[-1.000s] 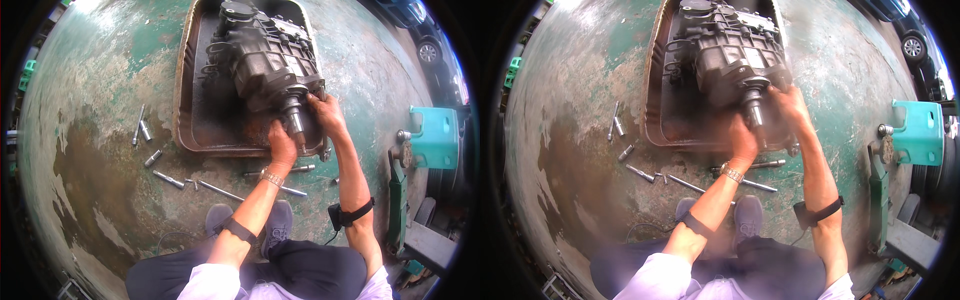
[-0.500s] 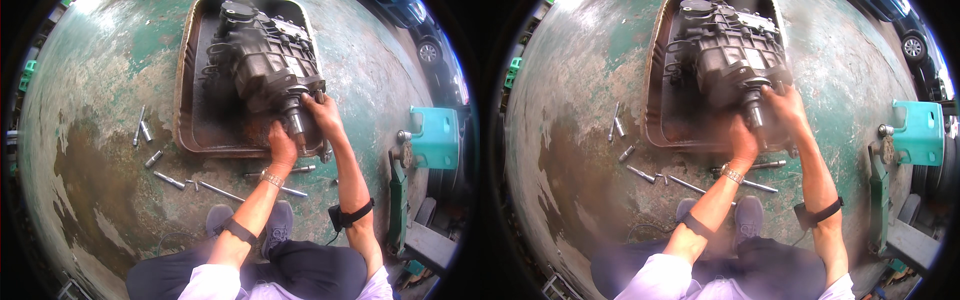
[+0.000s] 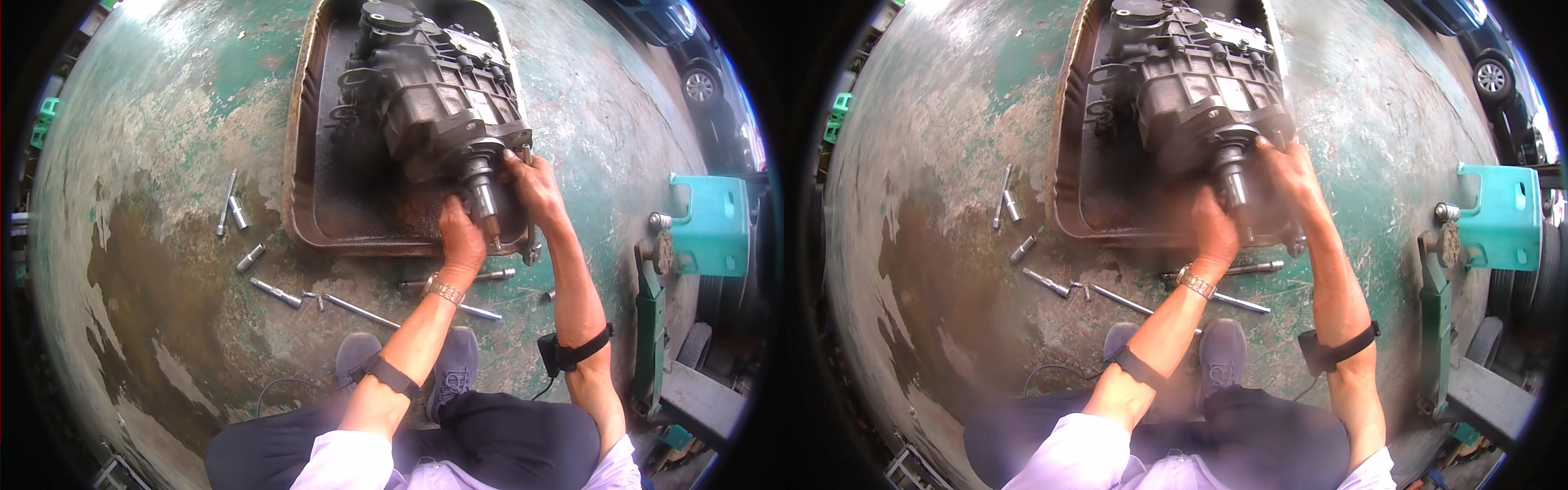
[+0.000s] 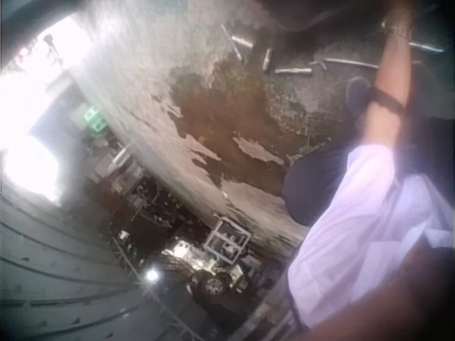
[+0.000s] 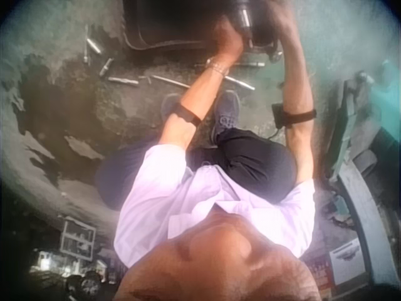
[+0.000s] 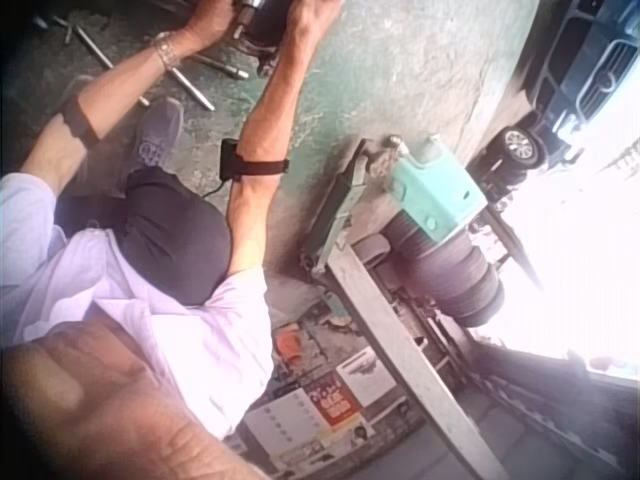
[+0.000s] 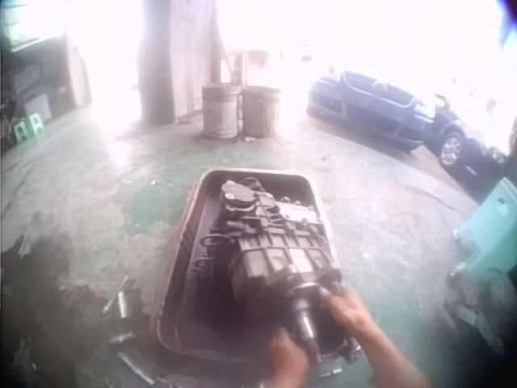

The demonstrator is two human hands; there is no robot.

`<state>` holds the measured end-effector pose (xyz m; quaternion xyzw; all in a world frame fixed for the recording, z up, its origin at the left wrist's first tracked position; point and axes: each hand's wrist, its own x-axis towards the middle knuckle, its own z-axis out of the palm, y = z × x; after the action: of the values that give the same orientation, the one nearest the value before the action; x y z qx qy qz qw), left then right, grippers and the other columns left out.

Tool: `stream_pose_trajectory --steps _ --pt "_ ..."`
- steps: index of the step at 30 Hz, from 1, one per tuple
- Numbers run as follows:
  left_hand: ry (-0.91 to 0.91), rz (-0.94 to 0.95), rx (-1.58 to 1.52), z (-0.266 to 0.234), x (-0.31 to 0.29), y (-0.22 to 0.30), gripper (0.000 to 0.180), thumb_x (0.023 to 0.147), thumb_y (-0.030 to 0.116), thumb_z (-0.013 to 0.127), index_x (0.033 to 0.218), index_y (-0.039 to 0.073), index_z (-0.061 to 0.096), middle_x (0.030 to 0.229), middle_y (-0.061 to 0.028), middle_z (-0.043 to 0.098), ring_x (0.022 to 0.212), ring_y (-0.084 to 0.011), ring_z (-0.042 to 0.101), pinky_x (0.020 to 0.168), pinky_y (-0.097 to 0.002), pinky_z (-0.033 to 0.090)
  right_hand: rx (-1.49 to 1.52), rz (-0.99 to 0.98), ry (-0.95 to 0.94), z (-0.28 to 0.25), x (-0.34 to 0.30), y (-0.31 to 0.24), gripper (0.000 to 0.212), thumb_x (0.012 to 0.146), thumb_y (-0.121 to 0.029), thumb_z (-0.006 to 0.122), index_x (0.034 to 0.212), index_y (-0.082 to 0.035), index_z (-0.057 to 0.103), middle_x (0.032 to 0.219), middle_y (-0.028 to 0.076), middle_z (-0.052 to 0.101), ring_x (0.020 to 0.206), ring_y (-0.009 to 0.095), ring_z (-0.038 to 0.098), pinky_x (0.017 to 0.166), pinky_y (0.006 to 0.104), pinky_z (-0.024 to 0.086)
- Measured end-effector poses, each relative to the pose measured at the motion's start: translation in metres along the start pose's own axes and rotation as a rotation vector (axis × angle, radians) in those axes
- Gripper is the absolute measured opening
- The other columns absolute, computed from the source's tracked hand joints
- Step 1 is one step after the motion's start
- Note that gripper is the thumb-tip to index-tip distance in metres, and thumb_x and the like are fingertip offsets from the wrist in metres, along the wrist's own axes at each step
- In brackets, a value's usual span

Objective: The person uses a ratchet and socket to loosen and remove bolts from the front of a transmission. They repeatedly apply torque, reposition the tool, and remove each bolt by hand, placing them on the floor.

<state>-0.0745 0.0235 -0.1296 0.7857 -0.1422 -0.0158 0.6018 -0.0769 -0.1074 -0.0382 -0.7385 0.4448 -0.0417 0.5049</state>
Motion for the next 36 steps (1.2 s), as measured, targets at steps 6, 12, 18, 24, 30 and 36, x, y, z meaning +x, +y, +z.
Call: stream_pose_trajectory --steps 6,12,18,24,30,36 --pt "0.000 0.004 -0.005 0.000 0.000 0.001 0.023 0.074 0.010 0.066 0.081 -0.003 0.049 0.073 -0.0198 0.054 0.068 -0.0369 0.054 0.061 -0.0437 0.042 -0.005 -0.088 0.024 0.005 0.000 0.003 0.030 0.089 -0.030 0.060 0.083 -0.001 0.062 0.071 0.001 0.061 0.060 0.009 0.051 0.055 0.0243 0.041" --pt "0.003 0.013 0.007 -0.001 -0.001 0.001 0.025 0.072 0.010 0.068 0.082 -0.003 0.049 0.074 -0.0196 0.054 0.069 -0.0373 0.053 0.062 -0.0441 0.042 -0.018 0.025 -0.024 -0.004 0.003 0.004 0.027 0.088 -0.027 0.061 0.081 -0.001 0.062 0.072 0.002 0.061 0.062 0.009 0.053 0.057 0.0240 0.043" --pt "0.010 0.025 0.010 -0.001 0.000 0.001 0.026 0.071 0.010 0.068 0.082 -0.003 0.049 0.073 -0.0194 0.054 0.069 -0.0381 0.053 0.062 -0.0440 0.042 -0.008 -0.078 0.011 0.006 0.001 0.005 0.030 0.090 -0.030 0.058 0.081 -0.001 0.062 0.071 0.002 0.061 0.061 0.009 0.052 0.056 0.0241 0.042" --pt "-0.103 -0.073 -0.021 -0.005 0.000 0.005 0.029 0.068 -0.003 0.060 0.095 -0.007 0.050 0.091 -0.0260 0.055 0.087 -0.0452 0.053 0.077 -0.0469 0.043 0.065 0.010 -0.063 0.000 0.000 0.004 0.029 0.088 -0.029 0.062 0.086 0.000 0.061 0.073 0.003 0.061 0.062 0.010 0.053 0.057 0.0247 0.043" --pt "-0.061 -0.056 -0.020 -0.005 0.000 0.009 0.024 0.069 0.002 0.062 0.089 -0.005 0.049 0.083 -0.0234 0.055 0.080 -0.0425 0.053 0.070 -0.0461 0.043 -0.037 -0.051 0.033 0.005 -0.001 0.003 0.028 0.088 -0.028 0.061 0.084 -0.001 0.062 0.072 0.003 0.061 0.061 0.010 0.052 0.058 0.0245 0.043" --pt "0.008 0.012 0.004 -0.001 0.001 0.001 0.021 0.073 0.009 0.065 0.078 -0.002 0.048 0.070 -0.0195 0.054 0.065 -0.0376 0.053 0.059 -0.0437 0.041 -0.051 -0.001 -0.022 0.001 0.000 0.002 0.033 0.085 -0.027 0.062 0.096 0.004 0.063 0.079 0.012 0.066 0.072 0.016 0.062 0.064 0.0318 0.049"
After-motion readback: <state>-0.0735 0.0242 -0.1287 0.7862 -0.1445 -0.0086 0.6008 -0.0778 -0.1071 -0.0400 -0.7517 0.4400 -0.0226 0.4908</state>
